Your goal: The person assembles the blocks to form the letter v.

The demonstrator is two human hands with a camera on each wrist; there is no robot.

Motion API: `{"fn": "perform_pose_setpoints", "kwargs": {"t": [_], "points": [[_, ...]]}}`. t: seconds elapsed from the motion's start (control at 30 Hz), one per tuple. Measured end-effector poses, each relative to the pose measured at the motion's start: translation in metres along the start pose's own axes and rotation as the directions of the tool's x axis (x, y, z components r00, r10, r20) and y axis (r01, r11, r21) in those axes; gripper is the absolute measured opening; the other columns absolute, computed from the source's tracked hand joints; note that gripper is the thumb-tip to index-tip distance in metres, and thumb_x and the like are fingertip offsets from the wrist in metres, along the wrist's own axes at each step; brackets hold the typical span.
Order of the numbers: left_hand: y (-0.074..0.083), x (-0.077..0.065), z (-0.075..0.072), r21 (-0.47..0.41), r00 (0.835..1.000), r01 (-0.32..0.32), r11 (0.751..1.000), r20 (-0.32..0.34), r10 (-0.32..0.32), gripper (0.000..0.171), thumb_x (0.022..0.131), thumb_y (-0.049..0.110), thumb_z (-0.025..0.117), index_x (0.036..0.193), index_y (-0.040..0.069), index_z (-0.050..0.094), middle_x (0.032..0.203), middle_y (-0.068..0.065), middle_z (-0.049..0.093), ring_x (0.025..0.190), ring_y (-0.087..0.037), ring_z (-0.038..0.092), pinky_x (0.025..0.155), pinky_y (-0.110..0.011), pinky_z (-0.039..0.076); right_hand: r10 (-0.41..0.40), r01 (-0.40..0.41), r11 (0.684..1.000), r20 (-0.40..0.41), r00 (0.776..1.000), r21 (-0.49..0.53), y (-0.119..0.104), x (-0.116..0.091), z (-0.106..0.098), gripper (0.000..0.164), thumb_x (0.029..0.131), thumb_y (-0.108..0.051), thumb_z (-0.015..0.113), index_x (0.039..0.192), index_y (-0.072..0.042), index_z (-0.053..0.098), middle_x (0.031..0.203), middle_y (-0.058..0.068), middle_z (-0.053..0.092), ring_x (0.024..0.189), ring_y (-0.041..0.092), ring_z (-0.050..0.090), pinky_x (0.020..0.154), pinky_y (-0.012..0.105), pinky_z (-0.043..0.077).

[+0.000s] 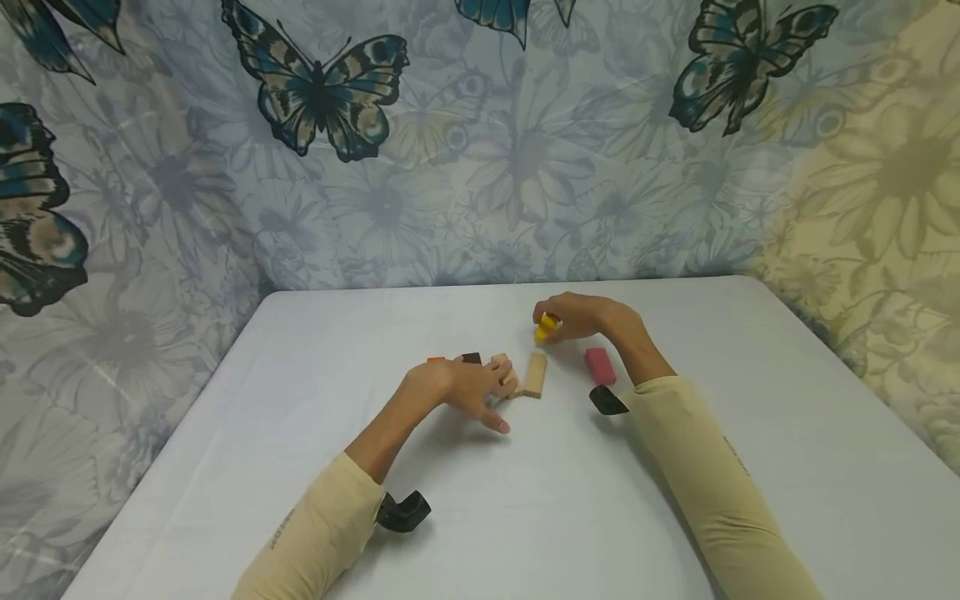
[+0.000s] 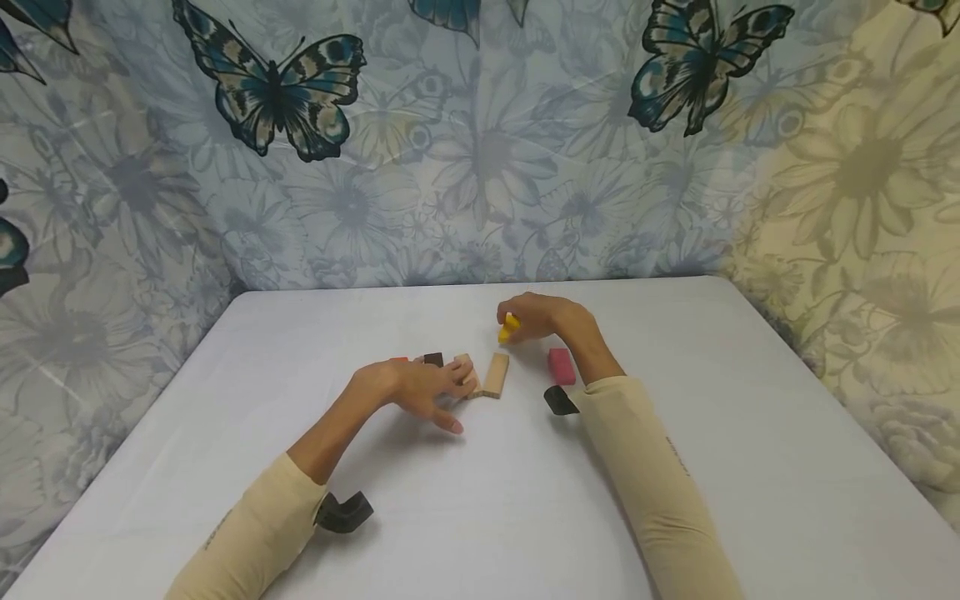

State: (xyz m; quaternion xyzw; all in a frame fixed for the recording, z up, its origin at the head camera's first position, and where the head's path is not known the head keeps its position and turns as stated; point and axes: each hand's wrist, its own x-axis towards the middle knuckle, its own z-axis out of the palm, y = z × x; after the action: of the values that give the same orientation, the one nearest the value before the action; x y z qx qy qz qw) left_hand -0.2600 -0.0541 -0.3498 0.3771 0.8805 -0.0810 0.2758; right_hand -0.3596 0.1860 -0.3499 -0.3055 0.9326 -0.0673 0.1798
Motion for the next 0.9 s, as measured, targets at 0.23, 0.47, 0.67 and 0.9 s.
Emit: {"fn": "perform_pose_setpoints", "kwargs": {"t": [0.23, 0.47, 0.67, 0.9], "points": [[0.000, -0.001, -0.001, 0.004, 1.000, -0.006, 1.000, -0.006, 0.006, 0.083, 0.102, 0.063, 0.056, 0.168, 0.023, 0.024, 0.179, -0.006, 0.006, 0.164, -0.020, 0.019, 0.126, -0.056, 0.031, 0.046, -0.045, 0.999, 0.041, 0.998, -0.012, -0.003, 0.005, 0.005, 0.040, 0.099, -0.024, 0.072, 0.136, -0.012, 0.061, 0.129, 0.013, 0.063, 0.118, 0.029, 0.056, 0.110, 0.052, 0.048], [0.001, 0.000, 0.000, 0.017, 1.000, 0.015, 1.000, -0.008, -0.015, 0.084, 0.101, 0.064, 0.056, 0.168, 0.024, 0.025, 0.179, -0.005, 0.007, 0.163, -0.020, 0.021, 0.127, -0.059, 0.030, 0.047, -0.046, 0.999, 0.045, 0.998, -0.021, -0.005, -0.002, 0.004, 0.045, 0.098, -0.009, 0.069, 0.142, -0.012, 0.060, 0.140, 0.017, 0.059, 0.131, 0.035, 0.056, 0.115, 0.057, 0.046], [0.001, -0.001, 0.000, 0.008, 1.000, 0.023, 1.000, -0.007, -0.023, 0.084, 0.101, 0.064, 0.057, 0.168, 0.024, 0.025, 0.179, -0.004, 0.008, 0.160, -0.020, 0.028, 0.125, -0.056, 0.034, 0.003, -0.001, 0.999, 0.044, 0.999, -0.040, -0.010, 0.000, 0.003, 0.040, 0.099, -0.003, 0.067, 0.138, -0.010, 0.062, 0.139, 0.017, 0.062, 0.132, 0.037, 0.057, 0.115, 0.055, 0.047], [0.002, -0.002, 0.000, 0.006, 1.000, 0.016, 1.000, -0.005, -0.016, 0.084, 0.101, 0.063, 0.057, 0.168, 0.024, 0.025, 0.178, -0.005, 0.009, 0.157, -0.021, 0.034, 0.127, -0.059, 0.030, 0.016, -0.015, 1.000, 0.085, 0.996, -0.022, -0.016, -0.002, 0.002, 0.039, 0.099, -0.006, 0.069, 0.137, -0.011, 0.064, 0.139, 0.015, 0.063, 0.128, 0.034, 0.059, 0.113, 0.053, 0.050]]}}
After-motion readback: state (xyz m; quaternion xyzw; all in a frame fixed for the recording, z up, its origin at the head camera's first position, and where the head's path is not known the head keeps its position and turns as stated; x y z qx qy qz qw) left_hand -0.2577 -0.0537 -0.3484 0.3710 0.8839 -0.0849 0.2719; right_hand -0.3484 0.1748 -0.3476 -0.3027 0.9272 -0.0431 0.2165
